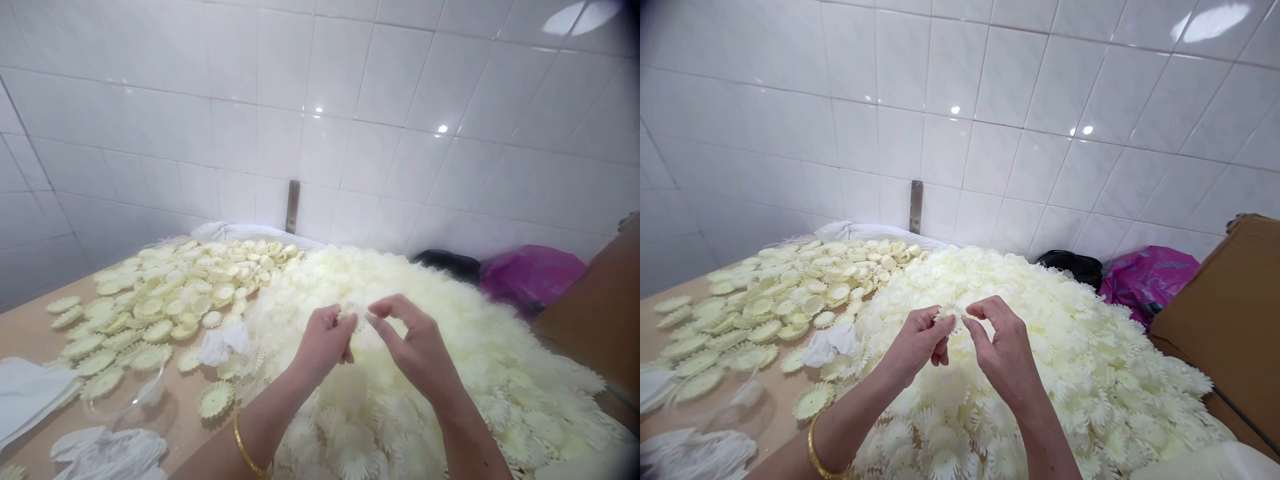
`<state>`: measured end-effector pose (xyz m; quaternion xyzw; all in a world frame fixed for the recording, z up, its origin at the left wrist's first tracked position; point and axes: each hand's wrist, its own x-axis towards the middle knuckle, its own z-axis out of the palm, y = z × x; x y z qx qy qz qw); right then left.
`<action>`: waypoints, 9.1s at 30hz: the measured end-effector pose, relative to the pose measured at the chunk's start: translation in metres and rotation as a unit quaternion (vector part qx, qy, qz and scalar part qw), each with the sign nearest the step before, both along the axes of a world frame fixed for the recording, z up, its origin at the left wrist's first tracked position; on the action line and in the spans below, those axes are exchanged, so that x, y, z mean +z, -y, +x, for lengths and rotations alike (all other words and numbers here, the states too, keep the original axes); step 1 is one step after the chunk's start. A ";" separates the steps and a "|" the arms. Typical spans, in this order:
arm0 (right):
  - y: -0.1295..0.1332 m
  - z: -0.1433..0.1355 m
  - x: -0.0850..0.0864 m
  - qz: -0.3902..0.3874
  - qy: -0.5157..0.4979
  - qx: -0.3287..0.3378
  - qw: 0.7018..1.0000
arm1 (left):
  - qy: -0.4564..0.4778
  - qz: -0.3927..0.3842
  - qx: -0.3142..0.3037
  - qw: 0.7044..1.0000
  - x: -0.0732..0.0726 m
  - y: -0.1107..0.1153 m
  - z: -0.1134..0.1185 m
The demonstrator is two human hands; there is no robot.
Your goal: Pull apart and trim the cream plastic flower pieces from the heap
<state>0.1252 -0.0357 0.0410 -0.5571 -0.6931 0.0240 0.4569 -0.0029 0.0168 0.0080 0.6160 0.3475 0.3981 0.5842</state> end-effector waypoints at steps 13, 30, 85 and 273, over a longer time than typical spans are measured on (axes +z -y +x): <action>-0.002 -0.002 -0.002 -0.015 0.006 -0.004 1.000 | 0.038 0.018 -0.010 0.999 -0.003 0.000 0.001; -0.010 -0.006 -0.009 -0.068 -0.141 -0.026 0.987 | 0.135 -0.113 0.014 0.984 -0.003 0.000 0.004; -0.020 0.001 -0.016 -0.154 -0.267 0.090 0.947 | 0.185 -0.134 -0.044 0.972 -0.002 -0.002 0.002; -0.017 0.008 -0.013 -0.042 -0.082 0.025 0.995 | 0.144 -0.169 -0.033 0.974 -0.008 0.009 0.014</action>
